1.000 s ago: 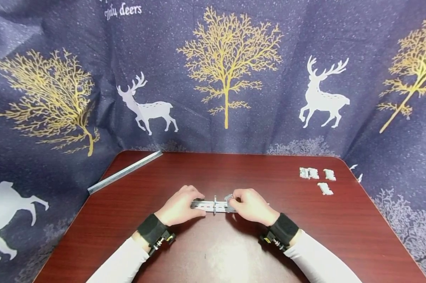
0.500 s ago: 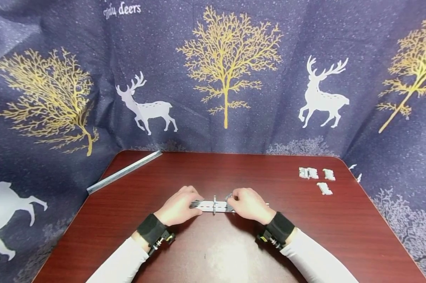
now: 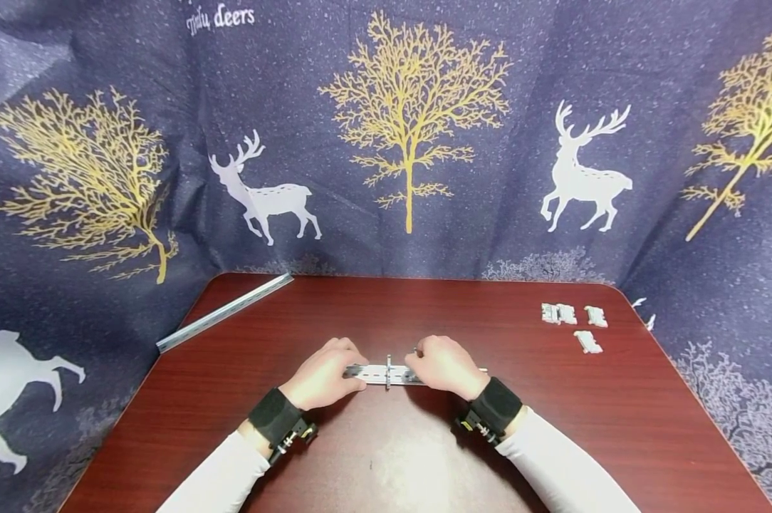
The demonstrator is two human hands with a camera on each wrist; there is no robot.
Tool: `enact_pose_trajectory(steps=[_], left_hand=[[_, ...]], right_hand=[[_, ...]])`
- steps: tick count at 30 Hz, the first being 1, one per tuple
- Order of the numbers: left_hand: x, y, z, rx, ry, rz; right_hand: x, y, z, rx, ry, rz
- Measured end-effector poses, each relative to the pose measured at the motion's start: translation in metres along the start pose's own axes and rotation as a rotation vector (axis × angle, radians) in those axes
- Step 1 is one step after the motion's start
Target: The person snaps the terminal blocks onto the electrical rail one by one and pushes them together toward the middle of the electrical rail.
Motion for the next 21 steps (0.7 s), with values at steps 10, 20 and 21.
enact_pose_trajectory(steps=[10,20,21], left_hand=[[-0.0004,-0.0006,-0.0004,-0.009,-0.001,-0.008],[0.0007,-0.0005,-0.0006,-0.01,0.001,-0.008],[0.0009,-0.0006,-0.0006,-0.011,0.0,-0.009]], right_hand=[[-0.0022,-0.0064,0.0042,-0.056,0.064,0.061],[-0.008,-0.0082,0.005,-0.064,0.1,0.058],[-0.0076,-0.0083,0.0058,-0.069,0.101,0.059]])
Point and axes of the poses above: each hand's wrist, its own y-axis away from the middle knuckle, its own z-axis out of the palm, x = y × z, the point moved 5 cm from there along -y, towards the middle knuckle, and after that the axes turned 7 degrees about x, right-handed, at the moved point
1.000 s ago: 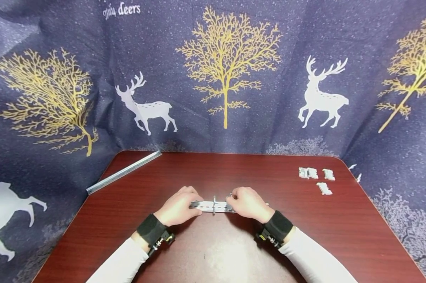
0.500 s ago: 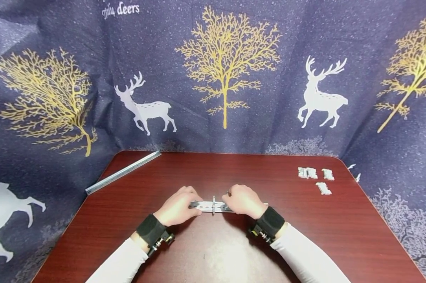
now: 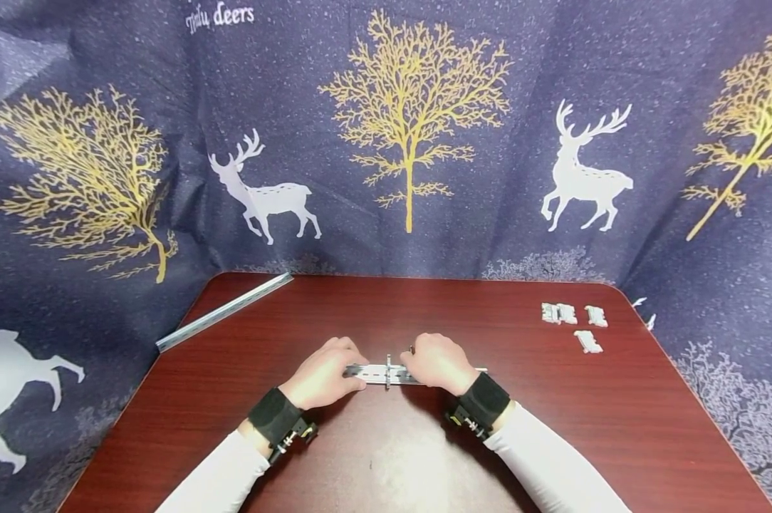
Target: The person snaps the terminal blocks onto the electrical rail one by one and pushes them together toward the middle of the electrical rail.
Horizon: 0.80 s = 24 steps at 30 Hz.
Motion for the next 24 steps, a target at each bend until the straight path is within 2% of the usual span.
enact_pose_trajectory(steps=[16,24], left_hand=[[-0.0016,-0.0004,0.0017,0.003,-0.008,-0.021],[-0.0025,-0.0007,0.0025,-0.002,-0.007,-0.031]], right_hand=[[-0.0006,0.0015,0.001,-0.017,0.01,0.009],[0.0009,0.0023,0.0024,-0.097,-0.07,0.056]])
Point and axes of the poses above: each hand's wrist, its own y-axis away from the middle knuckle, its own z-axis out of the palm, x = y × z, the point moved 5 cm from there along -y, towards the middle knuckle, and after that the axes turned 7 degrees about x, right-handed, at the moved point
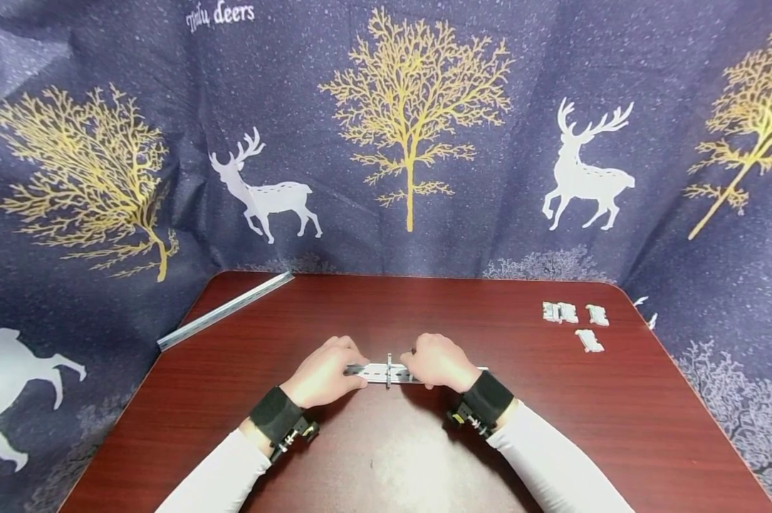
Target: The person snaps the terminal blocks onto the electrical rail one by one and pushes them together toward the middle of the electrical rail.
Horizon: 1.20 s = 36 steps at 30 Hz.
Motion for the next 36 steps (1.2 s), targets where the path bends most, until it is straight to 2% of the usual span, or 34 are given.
enact_pose_trajectory(steps=[23,29,36], left_hand=[[0.0046,0.0,-0.003,-0.006,-0.005,-0.013],[0.0042,0.0004,-0.0027,0.005,0.005,-0.011],[-0.0008,-0.0001,0.0028,0.009,-0.019,-0.016]], right_hand=[[-0.0036,0.0058,0.0034,-0.046,-0.003,-0.027],[-0.0064,0.0069,0.0032,0.002,0.066,-0.072],[-0.0076,0.0074,0.0046,0.019,0.104,-0.072]])
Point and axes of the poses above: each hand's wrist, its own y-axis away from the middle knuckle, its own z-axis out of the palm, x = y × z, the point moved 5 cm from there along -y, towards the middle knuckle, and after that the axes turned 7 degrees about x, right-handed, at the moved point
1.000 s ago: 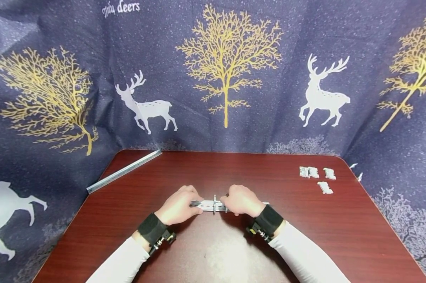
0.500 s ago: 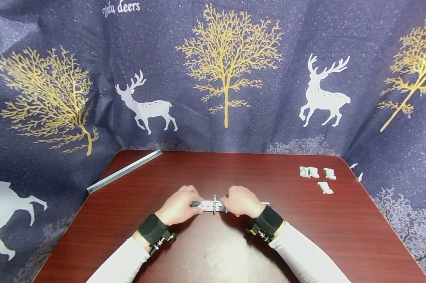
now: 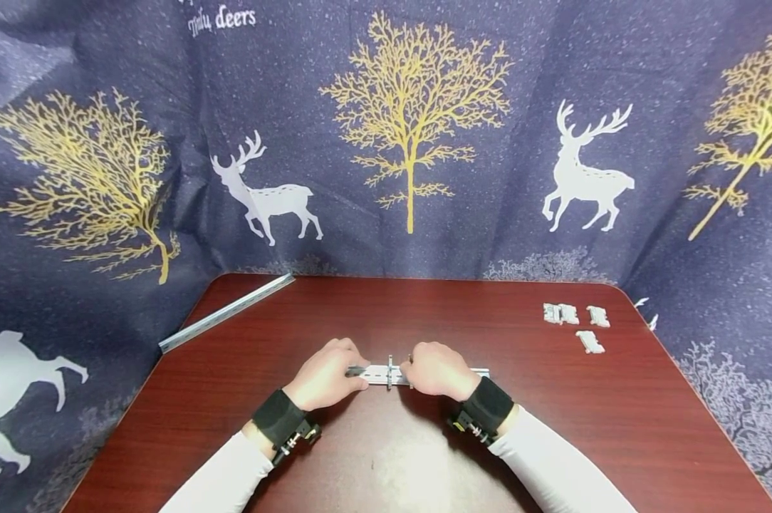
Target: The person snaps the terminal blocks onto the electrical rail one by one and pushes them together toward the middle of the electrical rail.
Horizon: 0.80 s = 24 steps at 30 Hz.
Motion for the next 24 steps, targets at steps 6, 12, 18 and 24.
enact_pose_trajectory(steps=[6,12,18,24], left_hand=[[-0.0006,-0.0005,0.001,0.009,0.002,0.004],[0.0003,-0.0001,0.0009,-0.006,-0.001,-0.005],[0.0023,0.0008,0.0001,0.0,0.007,-0.007],[0.0028,-0.0001,-0.0002,0.0,0.004,0.003]], right_hand=[[-0.0002,0.0004,0.0013,0.003,0.005,-0.016],[-0.0011,0.0013,0.001,-0.004,0.009,-0.01],[-0.0025,0.0028,0.0015,-0.002,0.014,-0.018],[-0.003,0.0034,0.0014,0.006,0.015,-0.034]])
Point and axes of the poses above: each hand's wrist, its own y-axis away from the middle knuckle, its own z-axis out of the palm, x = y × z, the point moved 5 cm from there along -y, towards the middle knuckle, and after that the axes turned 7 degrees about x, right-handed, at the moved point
